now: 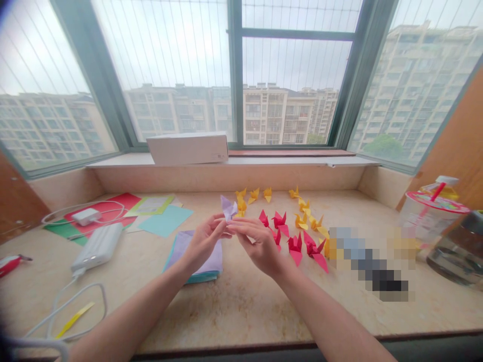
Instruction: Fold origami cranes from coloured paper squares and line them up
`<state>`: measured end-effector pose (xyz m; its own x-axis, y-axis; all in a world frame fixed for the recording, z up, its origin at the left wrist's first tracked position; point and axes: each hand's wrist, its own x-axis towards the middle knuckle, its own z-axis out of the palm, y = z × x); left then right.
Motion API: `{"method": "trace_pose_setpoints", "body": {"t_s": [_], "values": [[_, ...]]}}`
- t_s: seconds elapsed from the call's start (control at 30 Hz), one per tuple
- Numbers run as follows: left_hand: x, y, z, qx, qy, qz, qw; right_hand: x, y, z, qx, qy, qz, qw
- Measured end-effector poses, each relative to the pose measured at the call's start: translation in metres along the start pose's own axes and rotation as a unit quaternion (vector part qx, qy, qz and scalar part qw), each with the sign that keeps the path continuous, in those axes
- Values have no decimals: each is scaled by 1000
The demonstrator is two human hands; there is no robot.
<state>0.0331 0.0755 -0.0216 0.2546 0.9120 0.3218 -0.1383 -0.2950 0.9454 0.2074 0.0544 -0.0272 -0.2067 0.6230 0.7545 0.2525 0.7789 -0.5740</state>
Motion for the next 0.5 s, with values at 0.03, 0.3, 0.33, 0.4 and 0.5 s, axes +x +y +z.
{"method": "trace_pose_setpoints", "body": {"t_s": [0.03,0.3,0.33,0.4,0.5], "values": [[0,1,0,-21,-5,-2,1000,0,-1,0,-9,-20,-23,1000],[0,2,0,-80,11,-29,996,-3,1,2,-46,-81,-80,992],[1,1,0,-77,15,-31,996,-3,0,2,-51,-71,-72,994],[1,0,-1,-71,18,-35,997,-3,-1,0,-69,-29,-58,996],[1,-1,-1,-70,4,-36,997,-1,-1,-3,-136,40,-39,989]]}}
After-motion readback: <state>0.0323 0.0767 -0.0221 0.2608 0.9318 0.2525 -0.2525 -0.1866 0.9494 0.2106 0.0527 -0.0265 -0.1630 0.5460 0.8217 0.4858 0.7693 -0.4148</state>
